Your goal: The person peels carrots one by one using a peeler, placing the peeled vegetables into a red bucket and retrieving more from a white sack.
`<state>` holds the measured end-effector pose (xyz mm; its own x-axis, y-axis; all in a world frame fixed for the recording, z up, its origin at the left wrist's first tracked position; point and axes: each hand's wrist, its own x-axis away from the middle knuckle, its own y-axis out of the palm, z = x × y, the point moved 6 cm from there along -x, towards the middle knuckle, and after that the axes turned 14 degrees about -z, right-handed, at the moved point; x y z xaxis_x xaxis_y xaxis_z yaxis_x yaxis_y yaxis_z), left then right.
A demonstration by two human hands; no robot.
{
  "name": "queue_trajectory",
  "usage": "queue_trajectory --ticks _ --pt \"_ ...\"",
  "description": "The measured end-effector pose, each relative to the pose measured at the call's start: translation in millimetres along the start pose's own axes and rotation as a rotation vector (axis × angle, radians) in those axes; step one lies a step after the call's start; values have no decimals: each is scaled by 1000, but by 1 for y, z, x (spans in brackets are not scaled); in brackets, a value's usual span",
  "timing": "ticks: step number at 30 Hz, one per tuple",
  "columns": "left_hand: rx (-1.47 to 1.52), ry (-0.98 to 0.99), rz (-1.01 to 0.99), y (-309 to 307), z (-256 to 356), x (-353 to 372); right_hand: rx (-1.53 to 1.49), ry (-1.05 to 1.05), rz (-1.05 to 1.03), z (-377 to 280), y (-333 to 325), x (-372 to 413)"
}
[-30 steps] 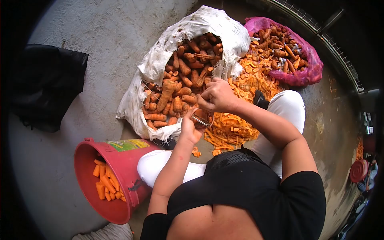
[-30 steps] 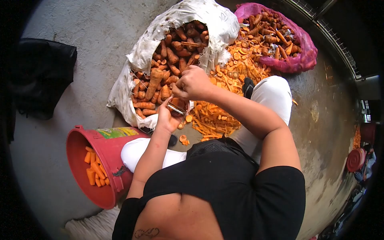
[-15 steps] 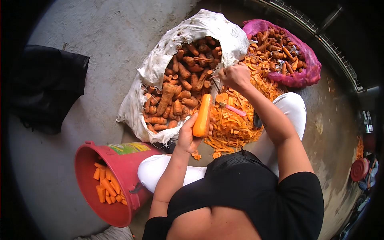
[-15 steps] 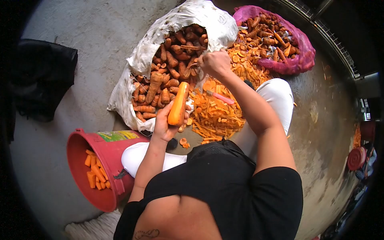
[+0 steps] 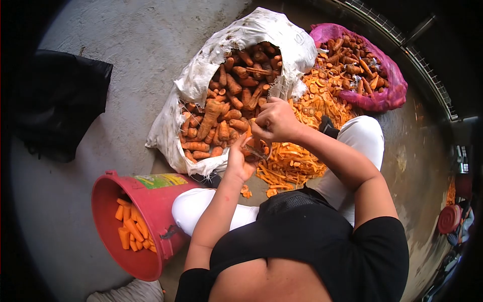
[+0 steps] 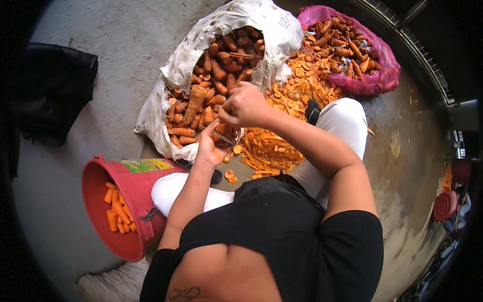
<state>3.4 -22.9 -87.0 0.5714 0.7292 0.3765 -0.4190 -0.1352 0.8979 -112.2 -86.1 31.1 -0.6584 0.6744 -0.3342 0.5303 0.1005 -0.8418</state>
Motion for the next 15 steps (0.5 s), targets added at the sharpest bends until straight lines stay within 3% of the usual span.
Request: queue_trajectory --ticks 6,9,12,14,15 --pt "-97 29 86 14 -3 8 -6 -26 -42 1 5 1" --pt "-241 44 -11 8 0 10 -65 44 1 13 7 1" --pt "-282 -40 -85 27 -6 25 17 278 -11 69 1 3" --pt "-284 -35 -90 34 -9 26 302 369 -60 95 -7 9" --pt "-293 -49 -141 41 -8 28 315 567 -146 110 -7 14"
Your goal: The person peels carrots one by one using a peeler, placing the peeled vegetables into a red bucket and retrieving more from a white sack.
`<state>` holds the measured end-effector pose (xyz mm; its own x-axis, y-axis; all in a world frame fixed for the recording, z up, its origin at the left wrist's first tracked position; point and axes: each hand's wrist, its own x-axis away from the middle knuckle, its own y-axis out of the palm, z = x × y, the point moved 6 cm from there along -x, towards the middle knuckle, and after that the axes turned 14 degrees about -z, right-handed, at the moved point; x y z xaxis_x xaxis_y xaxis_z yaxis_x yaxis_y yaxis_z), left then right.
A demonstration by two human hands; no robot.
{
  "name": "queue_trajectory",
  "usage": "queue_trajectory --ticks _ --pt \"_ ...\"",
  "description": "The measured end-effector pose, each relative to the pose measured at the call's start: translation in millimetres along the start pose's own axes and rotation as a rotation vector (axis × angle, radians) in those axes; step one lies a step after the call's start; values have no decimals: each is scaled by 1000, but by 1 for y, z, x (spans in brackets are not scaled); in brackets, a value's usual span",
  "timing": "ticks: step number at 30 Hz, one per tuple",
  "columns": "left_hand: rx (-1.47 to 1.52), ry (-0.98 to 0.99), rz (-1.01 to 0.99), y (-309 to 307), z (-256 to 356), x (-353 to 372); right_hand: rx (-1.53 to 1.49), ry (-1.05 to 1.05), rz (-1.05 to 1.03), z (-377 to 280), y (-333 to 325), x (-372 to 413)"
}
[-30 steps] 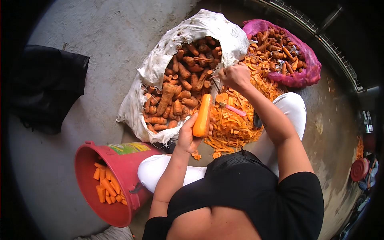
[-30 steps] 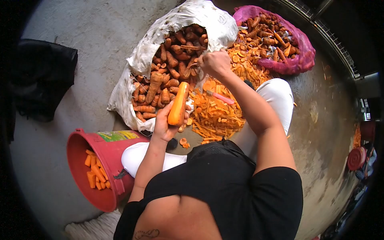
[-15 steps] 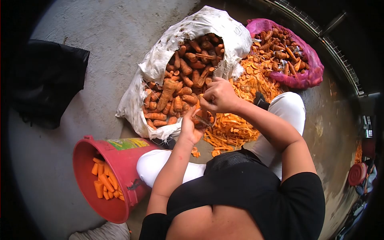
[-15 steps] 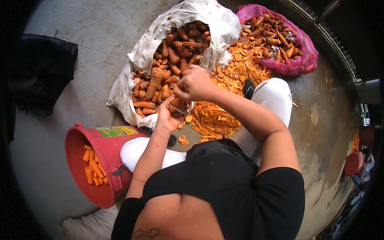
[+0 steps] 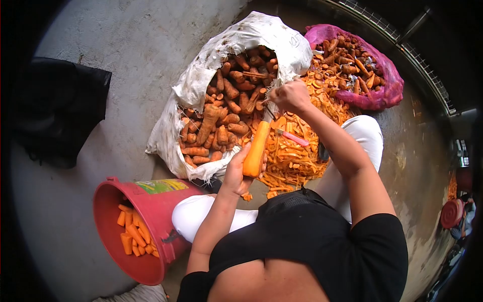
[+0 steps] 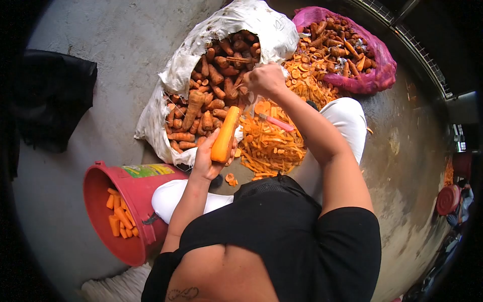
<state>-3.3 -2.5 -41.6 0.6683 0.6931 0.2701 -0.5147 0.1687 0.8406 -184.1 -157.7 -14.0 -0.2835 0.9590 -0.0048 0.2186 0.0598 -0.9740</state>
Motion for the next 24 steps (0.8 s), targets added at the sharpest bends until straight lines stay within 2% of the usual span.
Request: queue_trajectory --ticks 2,3,5,7,8,9,10,11,13,14,16,18,23,24 --pt "9 -24 -83 6 6 2 -16 113 68 11 5 -1" --pt "22 -11 -36 3 8 0 -22 165 98 9 0 0" --pt "56 17 64 -3 10 -6 -176 118 85 -2 -6 4" --pt "82 30 47 -12 14 -10 -357 76 48 -19 -19 8" --pt "84 37 69 -19 15 -12 -415 -22 138 -24 -16 8" --pt "87 44 91 -25 16 -12 -586 -35 25 -35 -22 13" --pt "89 71 38 -26 17 -14 -519 -188 110 -48 -26 16" --pt "86 106 90 -31 15 -14 -451 -337 195 -59 -27 22" --pt "78 170 194 -10 22 -15 -425 -404 172 -80 -36 35" --pt "95 114 272 -23 15 -15 -428 -445 155 -86 -32 38" --pt "157 60 265 -30 6 -16 -374 -540 150 -96 -30 45" --pt "180 11 260 -35 1 -18 -343 -563 147 -99 -26 47" --pt "157 88 319 -10 8 -17 -363 -578 124 -97 -20 47" --pt "148 106 346 -5 10 -16 -350 -509 135 -90 -17 44"
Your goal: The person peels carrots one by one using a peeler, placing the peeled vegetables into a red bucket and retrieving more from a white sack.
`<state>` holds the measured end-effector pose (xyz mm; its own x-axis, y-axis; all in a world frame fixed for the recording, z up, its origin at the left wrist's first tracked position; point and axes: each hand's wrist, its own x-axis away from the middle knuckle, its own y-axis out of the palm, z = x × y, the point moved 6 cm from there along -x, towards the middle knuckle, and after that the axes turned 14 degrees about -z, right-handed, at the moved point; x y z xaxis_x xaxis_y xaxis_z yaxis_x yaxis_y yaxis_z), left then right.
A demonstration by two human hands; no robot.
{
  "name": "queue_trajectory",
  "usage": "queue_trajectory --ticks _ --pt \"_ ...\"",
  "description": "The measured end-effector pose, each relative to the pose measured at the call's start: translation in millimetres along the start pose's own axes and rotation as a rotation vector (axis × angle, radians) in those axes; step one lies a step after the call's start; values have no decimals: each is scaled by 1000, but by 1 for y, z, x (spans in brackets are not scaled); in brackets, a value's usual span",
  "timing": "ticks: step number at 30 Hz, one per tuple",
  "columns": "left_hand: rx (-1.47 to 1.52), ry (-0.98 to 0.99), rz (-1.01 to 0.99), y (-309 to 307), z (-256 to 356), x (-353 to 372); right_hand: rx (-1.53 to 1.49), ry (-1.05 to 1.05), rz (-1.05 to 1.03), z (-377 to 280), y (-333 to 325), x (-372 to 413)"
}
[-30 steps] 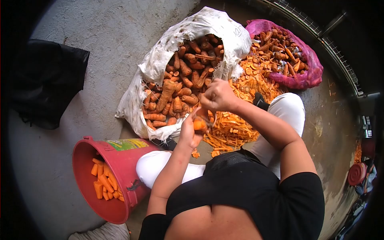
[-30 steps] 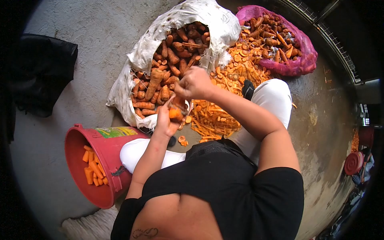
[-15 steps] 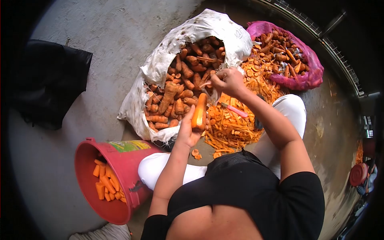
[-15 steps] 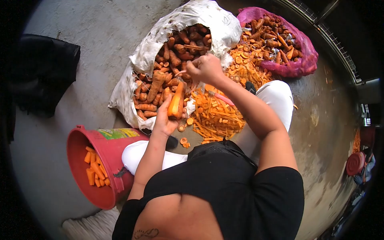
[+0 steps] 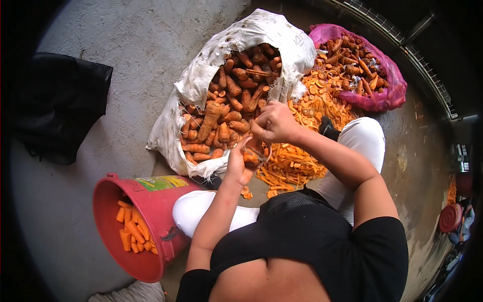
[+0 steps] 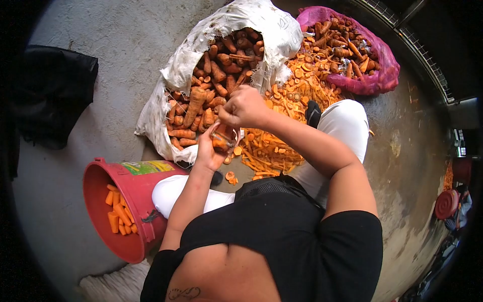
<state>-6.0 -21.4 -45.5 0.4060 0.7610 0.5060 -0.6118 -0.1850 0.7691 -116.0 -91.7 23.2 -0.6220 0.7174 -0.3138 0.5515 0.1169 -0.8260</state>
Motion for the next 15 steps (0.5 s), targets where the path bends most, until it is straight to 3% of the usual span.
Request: queue_trajectory --ticks 3,4,5,8,11,13,15 --pt "-127 -122 -336 -13 -3 8 136 160 79 40 -9 1" --pt "-165 -115 -183 -9 -4 12 212 272 4 64 -11 0" --pt "-177 -120 -221 -4 -5 15 289 382 -73 85 -13 1" --pt "-216 -123 -321 2 0 18 460 557 67 106 -31 13" --pt "-183 -106 -337 -1 2 12 342 558 131 80 -42 6" --pt "-104 -105 -274 -8 3 2 16 539 7 70 -33 0" --pt "-81 -109 -287 -22 3 -7 -44 261 73 46 -28 -4"
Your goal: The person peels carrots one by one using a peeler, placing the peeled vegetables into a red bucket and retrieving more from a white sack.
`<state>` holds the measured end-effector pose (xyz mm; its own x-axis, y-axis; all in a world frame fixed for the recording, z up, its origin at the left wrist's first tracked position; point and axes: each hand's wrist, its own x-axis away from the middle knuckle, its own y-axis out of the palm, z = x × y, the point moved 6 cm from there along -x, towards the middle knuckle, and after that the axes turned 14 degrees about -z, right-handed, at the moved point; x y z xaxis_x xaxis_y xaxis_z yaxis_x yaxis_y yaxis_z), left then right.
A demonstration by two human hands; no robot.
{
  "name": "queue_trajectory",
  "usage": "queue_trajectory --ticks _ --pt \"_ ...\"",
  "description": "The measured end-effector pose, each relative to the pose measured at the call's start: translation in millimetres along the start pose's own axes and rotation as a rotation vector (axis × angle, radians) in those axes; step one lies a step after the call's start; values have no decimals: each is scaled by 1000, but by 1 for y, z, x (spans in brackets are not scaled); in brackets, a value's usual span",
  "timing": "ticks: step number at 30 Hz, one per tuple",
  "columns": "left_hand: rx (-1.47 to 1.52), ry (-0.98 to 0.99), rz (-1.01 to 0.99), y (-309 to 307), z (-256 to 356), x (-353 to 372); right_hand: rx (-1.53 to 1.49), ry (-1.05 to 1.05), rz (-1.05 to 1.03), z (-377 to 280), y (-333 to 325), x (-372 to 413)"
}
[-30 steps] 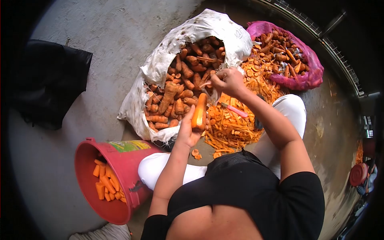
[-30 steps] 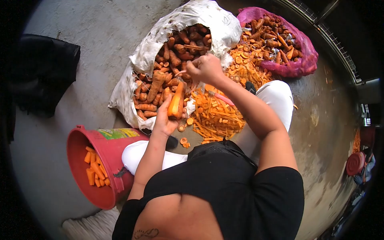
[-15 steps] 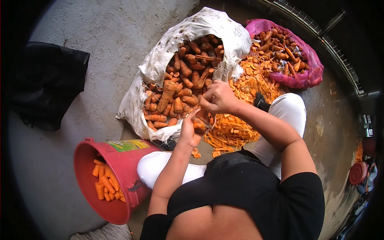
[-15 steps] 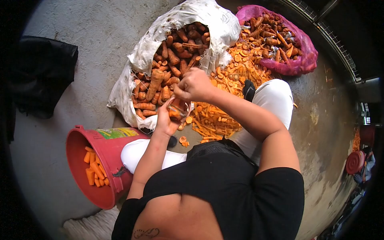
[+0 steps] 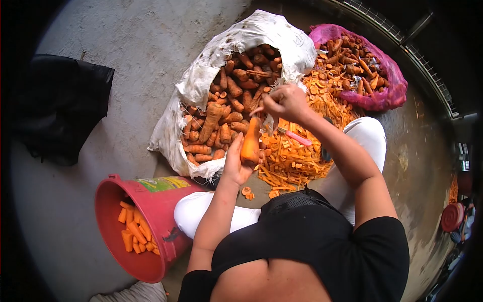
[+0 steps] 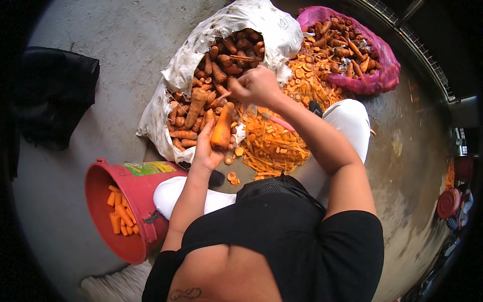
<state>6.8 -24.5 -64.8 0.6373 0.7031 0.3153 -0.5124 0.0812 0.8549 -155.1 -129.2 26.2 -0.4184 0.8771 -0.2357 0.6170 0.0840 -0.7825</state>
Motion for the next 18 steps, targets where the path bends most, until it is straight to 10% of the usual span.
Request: queue_trajectory --ticks 8,18 --pt "184 17 138 -19 -15 -6 53 -348 -95 -58 20 21" --pt "-44 -8 43 11 -13 9 198 -84 -101 -10 30 10"
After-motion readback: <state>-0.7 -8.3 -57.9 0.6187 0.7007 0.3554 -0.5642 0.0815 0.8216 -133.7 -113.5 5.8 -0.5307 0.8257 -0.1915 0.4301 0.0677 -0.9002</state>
